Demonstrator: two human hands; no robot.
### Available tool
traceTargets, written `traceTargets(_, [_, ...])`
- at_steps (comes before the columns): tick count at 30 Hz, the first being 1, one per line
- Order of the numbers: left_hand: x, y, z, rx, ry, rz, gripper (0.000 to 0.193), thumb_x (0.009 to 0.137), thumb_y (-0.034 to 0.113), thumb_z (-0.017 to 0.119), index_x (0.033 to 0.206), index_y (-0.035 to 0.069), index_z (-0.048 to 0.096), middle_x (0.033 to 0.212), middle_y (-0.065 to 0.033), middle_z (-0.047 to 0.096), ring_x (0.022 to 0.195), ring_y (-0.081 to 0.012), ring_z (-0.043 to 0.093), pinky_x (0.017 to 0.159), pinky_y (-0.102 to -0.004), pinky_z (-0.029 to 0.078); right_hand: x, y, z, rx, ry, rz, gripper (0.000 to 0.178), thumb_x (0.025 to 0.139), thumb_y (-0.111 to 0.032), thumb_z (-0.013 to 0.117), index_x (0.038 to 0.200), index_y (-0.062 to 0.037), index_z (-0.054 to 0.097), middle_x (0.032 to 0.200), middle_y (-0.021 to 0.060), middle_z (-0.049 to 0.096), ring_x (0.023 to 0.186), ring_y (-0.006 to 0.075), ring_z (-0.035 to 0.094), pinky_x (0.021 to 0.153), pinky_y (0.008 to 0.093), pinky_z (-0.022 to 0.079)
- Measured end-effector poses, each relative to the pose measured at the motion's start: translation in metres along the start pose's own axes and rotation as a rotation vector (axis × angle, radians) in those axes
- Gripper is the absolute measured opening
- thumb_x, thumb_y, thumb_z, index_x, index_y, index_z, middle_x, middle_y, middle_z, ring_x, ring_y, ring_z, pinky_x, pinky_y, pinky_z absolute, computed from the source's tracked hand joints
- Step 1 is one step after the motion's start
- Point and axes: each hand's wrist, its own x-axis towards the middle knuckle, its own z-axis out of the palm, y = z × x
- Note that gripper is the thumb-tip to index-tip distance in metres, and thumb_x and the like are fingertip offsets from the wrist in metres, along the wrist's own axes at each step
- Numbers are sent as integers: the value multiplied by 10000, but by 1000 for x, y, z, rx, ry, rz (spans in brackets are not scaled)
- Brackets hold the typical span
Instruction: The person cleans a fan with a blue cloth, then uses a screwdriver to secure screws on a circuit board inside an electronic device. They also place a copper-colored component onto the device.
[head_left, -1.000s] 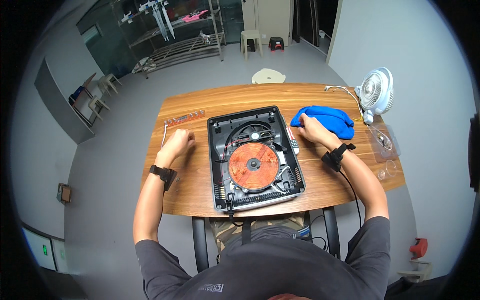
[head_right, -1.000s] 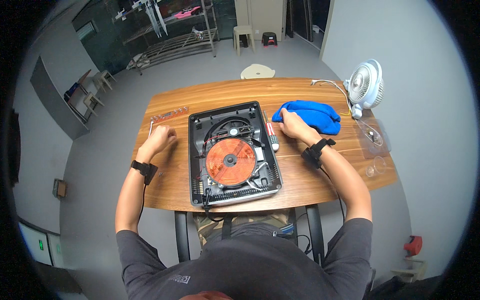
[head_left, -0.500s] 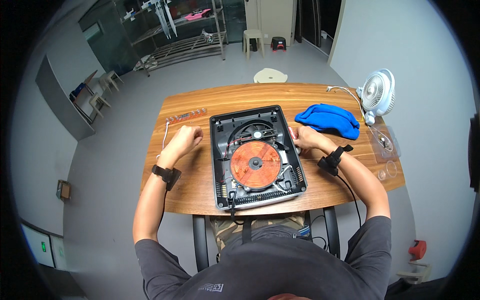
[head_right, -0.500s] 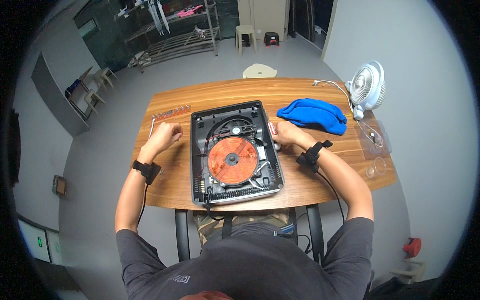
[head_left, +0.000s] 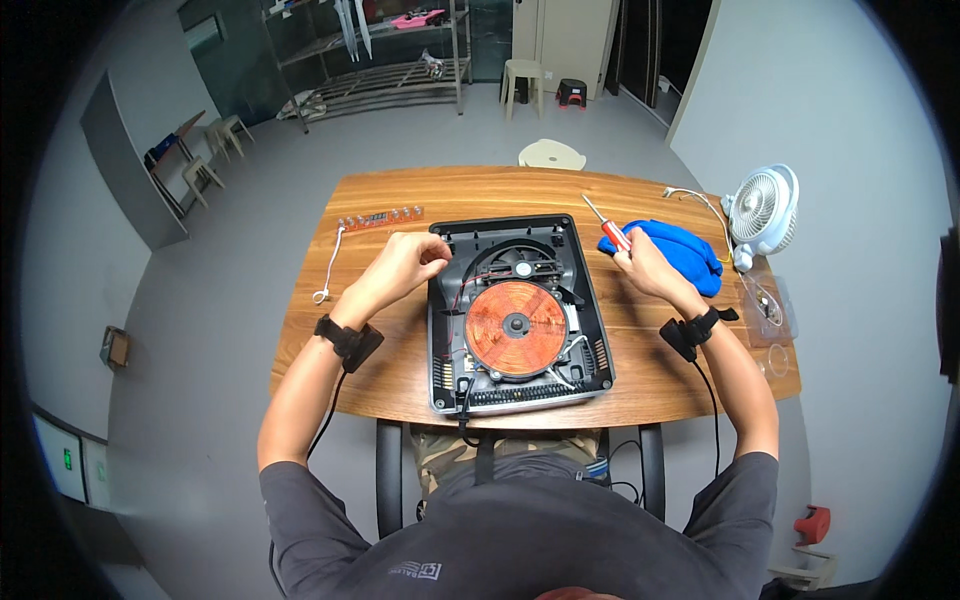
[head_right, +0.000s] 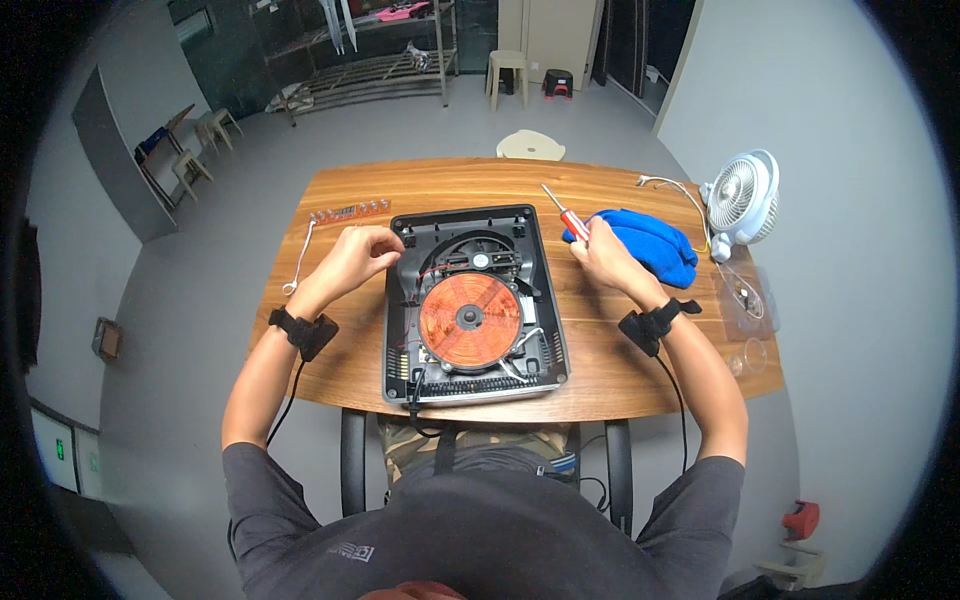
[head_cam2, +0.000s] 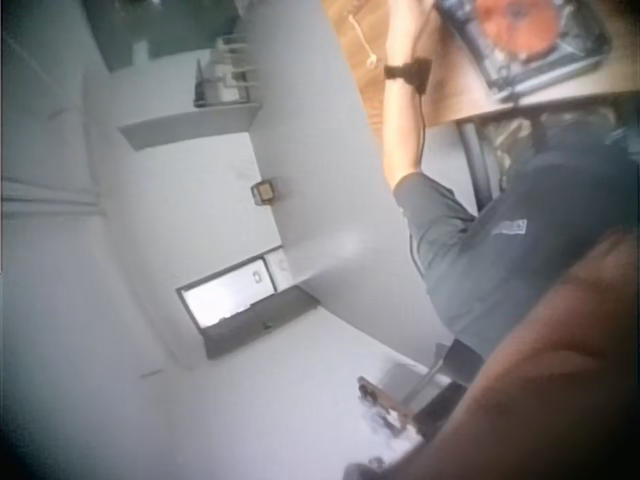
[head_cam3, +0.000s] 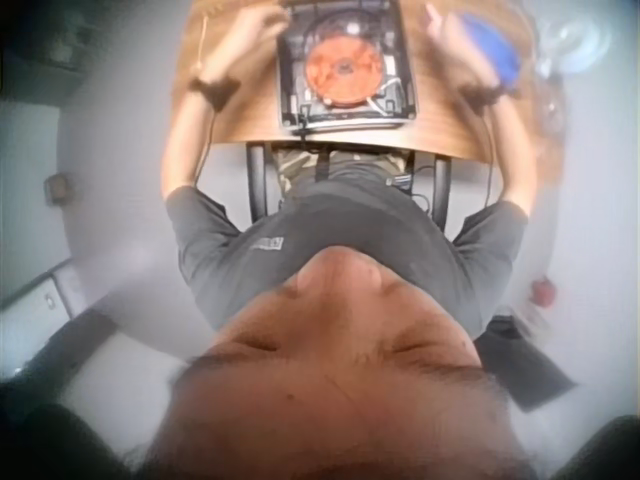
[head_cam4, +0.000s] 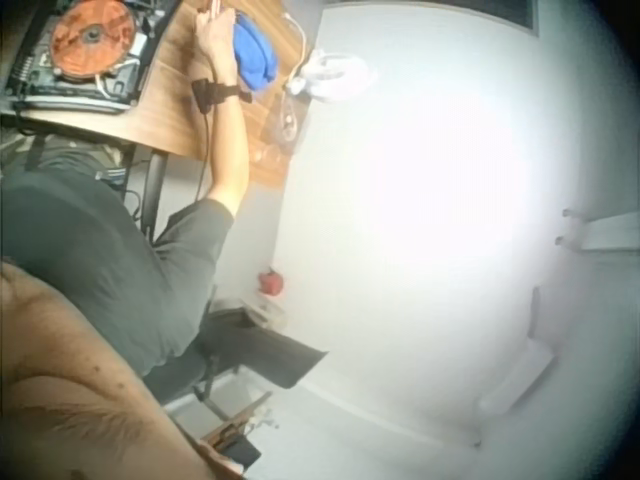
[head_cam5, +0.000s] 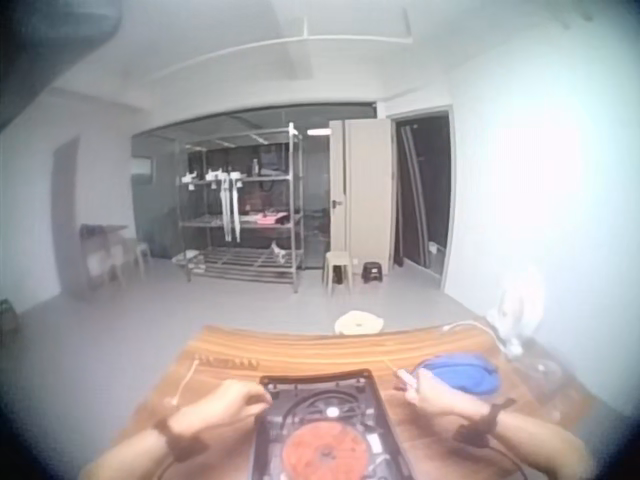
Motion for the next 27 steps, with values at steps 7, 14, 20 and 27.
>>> traceTargets(7, [3, 12, 7, -82, 44, -35, 114, 891, 33, 741, 991, -20, 728, 912, -135, 777, 871, -189, 760, 798, -314, 602, -25, -44, -2, 5, 5, -445, 331, 898, -194, 725, 1077, 19, 547, 951, 220, 608, 861, 377, 640, 763, 426, 523])
traceTargets(14, [-1, 15, 15, -103, 16, 3, 131, 905, 51, 748, 1022, -8, 746, 953, -113, 789, 910, -170, 765, 829, -299, 611, -31, -60, 9, -73, -156, -577, 373, 936, -303, 721, 1119, -38, 533, 1052, 189, 595, 890, 389, 644, 740, 463, 525])
traceTargets(20, [-2, 26, 22, -81, -61, 28, 148, 904, 79, 763, 1033, 7, 773, 915, -107, 790, 871, -160, 763, 802, -285, 605, -34, -68, 11, -68, -213, -562, 371, 919, -271, 742, 1106, -21, 541, 1011, 183, 574, 889, 349, 596, 765, 422, 501])
traceTargets(27, [-1, 33, 31, -39, -86, 94, 160, 912, 84, 755, 1053, 10, 771, 917, -121, 790, 838, -164, 760, 771, -296, 597, -39, -69, 9, -33, -219, -562, 342, 922, -253, 729, 1089, -22, 539, 992, 177, 562, 859, 343, 574, 756, 423, 488])
